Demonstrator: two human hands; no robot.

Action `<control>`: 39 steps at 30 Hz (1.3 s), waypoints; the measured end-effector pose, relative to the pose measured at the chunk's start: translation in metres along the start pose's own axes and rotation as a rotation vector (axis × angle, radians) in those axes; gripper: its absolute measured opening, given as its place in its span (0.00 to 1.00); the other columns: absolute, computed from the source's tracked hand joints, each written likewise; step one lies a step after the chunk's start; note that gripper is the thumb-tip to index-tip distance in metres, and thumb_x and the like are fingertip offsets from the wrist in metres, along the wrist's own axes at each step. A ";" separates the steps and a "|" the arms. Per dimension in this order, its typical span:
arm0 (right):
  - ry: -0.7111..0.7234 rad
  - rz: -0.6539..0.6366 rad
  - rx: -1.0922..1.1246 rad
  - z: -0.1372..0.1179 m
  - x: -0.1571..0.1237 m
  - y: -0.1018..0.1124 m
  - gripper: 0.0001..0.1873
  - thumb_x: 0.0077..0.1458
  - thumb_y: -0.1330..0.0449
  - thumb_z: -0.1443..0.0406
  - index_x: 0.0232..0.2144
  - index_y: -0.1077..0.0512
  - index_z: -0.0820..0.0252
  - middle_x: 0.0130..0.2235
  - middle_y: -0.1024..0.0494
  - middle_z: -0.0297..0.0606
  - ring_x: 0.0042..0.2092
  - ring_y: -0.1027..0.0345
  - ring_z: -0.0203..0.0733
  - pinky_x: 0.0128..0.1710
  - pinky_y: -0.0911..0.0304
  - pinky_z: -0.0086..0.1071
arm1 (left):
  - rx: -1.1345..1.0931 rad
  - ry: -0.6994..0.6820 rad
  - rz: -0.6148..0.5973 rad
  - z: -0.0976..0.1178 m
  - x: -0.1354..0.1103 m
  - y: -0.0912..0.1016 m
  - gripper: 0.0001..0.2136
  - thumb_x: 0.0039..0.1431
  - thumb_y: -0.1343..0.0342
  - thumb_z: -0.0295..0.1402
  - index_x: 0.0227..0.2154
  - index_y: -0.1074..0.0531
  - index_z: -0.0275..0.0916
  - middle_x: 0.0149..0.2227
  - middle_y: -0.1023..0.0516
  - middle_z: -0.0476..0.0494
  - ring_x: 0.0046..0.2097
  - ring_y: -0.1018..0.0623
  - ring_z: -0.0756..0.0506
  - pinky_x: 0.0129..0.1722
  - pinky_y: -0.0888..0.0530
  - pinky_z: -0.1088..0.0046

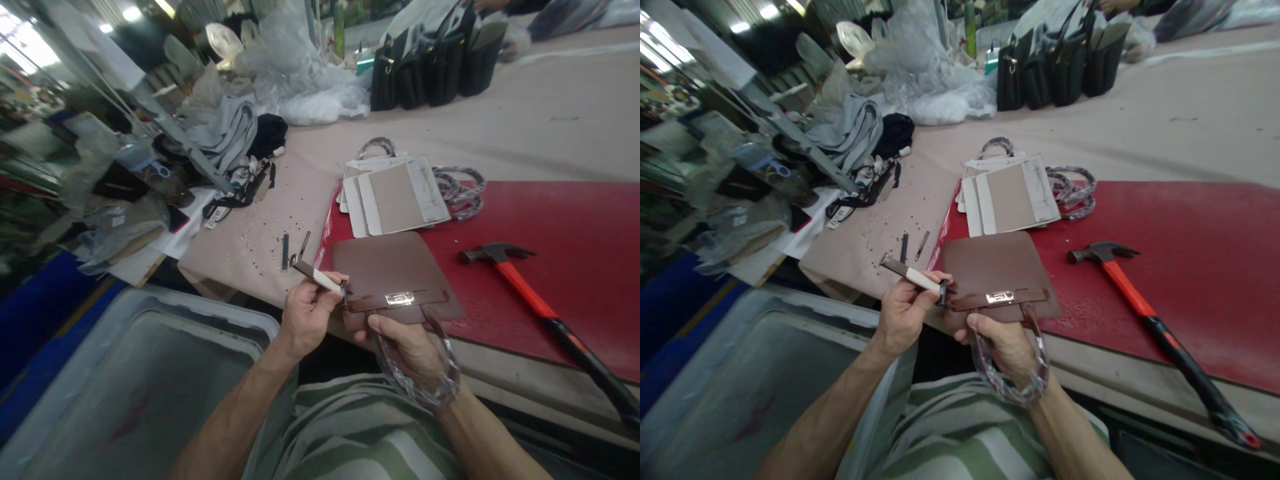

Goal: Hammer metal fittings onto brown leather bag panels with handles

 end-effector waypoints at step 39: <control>-0.037 0.155 0.027 0.024 0.005 -0.014 0.19 0.44 0.27 0.50 0.31 0.23 0.56 0.28 0.24 0.34 0.27 0.37 0.37 0.27 0.37 0.33 | -0.110 0.254 -0.010 -0.019 -0.008 -0.006 0.08 0.64 0.42 0.34 0.41 0.22 0.36 0.41 0.17 0.41 0.40 0.18 0.45 0.41 0.22 0.74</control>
Point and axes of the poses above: each hand's wrist, its own x-axis towards the middle knuckle, its own y-axis out of the back of the hand, z = x × y, the point moved 1 cm from there along x, towards the middle knuckle
